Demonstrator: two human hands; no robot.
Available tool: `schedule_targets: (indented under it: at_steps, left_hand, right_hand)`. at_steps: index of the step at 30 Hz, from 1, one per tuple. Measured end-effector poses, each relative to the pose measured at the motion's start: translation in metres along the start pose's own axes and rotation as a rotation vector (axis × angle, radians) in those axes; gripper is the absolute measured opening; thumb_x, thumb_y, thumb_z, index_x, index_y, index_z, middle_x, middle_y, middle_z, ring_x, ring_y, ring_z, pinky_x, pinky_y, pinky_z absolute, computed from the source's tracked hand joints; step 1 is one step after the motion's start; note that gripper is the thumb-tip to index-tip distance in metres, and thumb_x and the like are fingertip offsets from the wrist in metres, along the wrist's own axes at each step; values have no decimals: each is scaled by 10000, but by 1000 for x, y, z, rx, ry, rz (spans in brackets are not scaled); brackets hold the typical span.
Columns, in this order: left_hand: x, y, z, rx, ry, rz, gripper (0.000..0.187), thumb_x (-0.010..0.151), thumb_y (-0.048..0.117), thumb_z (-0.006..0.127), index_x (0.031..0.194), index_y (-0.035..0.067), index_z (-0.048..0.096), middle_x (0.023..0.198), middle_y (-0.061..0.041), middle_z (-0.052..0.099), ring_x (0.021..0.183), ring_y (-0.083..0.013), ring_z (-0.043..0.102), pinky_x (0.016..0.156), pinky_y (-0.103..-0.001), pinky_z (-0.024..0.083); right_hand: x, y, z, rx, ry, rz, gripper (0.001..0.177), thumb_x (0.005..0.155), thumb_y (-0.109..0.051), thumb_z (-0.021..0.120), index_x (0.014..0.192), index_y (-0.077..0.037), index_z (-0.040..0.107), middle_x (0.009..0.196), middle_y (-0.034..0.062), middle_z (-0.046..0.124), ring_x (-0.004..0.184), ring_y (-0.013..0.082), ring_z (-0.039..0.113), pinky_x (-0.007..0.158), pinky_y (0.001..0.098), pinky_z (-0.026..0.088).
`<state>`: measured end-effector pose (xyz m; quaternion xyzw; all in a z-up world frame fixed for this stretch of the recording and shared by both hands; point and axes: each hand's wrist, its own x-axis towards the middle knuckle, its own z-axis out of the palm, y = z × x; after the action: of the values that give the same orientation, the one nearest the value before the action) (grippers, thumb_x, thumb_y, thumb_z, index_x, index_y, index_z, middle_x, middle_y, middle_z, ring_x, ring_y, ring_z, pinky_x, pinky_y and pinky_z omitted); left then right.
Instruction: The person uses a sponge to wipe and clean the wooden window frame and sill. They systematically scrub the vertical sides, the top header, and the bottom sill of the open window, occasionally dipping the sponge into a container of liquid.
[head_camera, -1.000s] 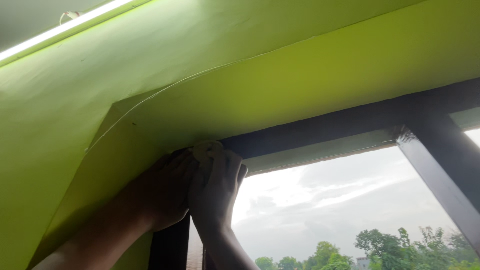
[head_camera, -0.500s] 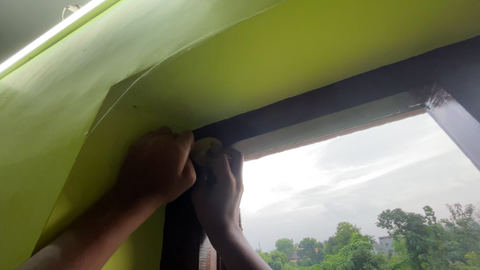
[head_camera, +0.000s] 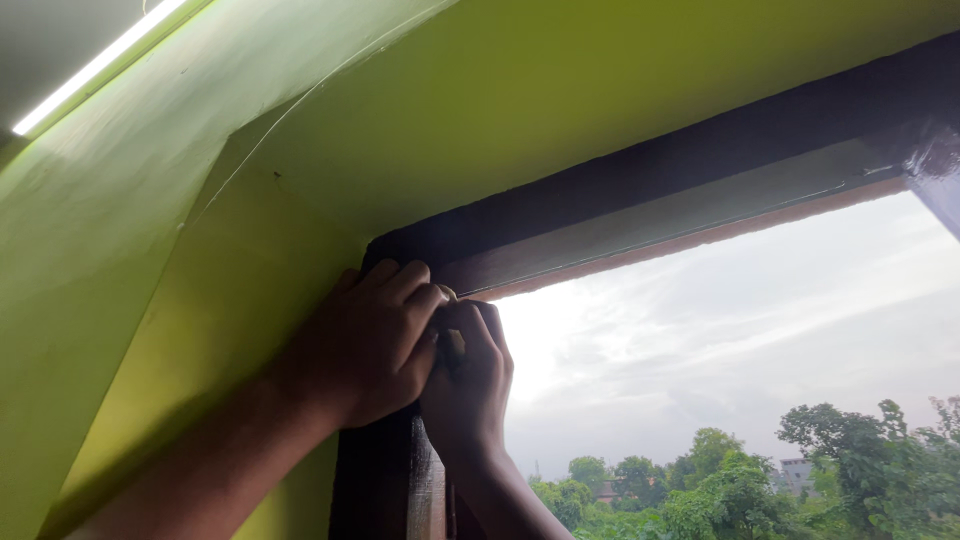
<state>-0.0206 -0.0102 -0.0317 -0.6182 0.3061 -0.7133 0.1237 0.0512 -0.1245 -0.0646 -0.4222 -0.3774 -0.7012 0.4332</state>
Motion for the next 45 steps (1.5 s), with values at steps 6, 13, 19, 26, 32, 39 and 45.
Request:
schedule_targets:
  at_steps: [6,13,19,26,32,39,45]
  left_hand:
    - [-14,13,10,-50,64,-12,313,778,174,614,1000,-27,703,1051,-118,672,971,-277,593,897,-460,426]
    - [-41,32,14,-35,65,54,331,721,125,617,987,-13,759,1002,-116,730,987,-274,597,938,-516,377]
    - [-65,57,9,-50,96,39,320,707,122,623,958,3,782,964,-117,749,1071,-286,597,1014,-629,317]
    - [-87,77,9,-83,69,17,326,684,113,608,936,1,784,979,-130,747,1183,-303,593,1071,-704,253]
    - [-104,94,1,-138,66,-17,313,672,111,597,900,-4,778,945,-133,740,1228,-330,589,1107,-740,221]
    - [-131,121,-12,-211,-53,-30,233,674,114,603,798,-2,763,854,-116,711,1202,-322,583,1094,-755,215]
    - [-161,145,-23,-287,-95,-14,215,680,102,627,817,-13,745,874,-98,700,1226,-291,561,1092,-745,233]
  right_hand:
    - [-17,6,-6,93,-11,54,170,858,49,573,988,4,672,1042,97,668,924,195,698,754,324,577]
    - [-53,9,-25,134,-36,81,142,838,12,646,978,25,659,1042,102,640,913,199,668,766,321,562]
    - [-84,0,-55,142,-155,90,165,851,-11,663,1013,22,665,1102,106,629,1017,201,662,853,299,551]
    - [-120,-11,-72,98,-177,145,214,829,-29,692,1039,10,687,1130,121,625,1087,238,648,931,340,518]
    - [-146,-21,-80,88,-140,201,256,823,-46,690,1073,7,685,1147,124,642,1101,253,659,943,343,516]
    - [-193,-44,-101,82,-126,244,290,772,-44,686,1056,9,669,1150,138,659,1081,261,678,941,345,513]
    - [-232,-61,-122,39,-153,285,319,739,-36,678,1054,14,675,1148,153,656,1075,272,679,940,351,515]
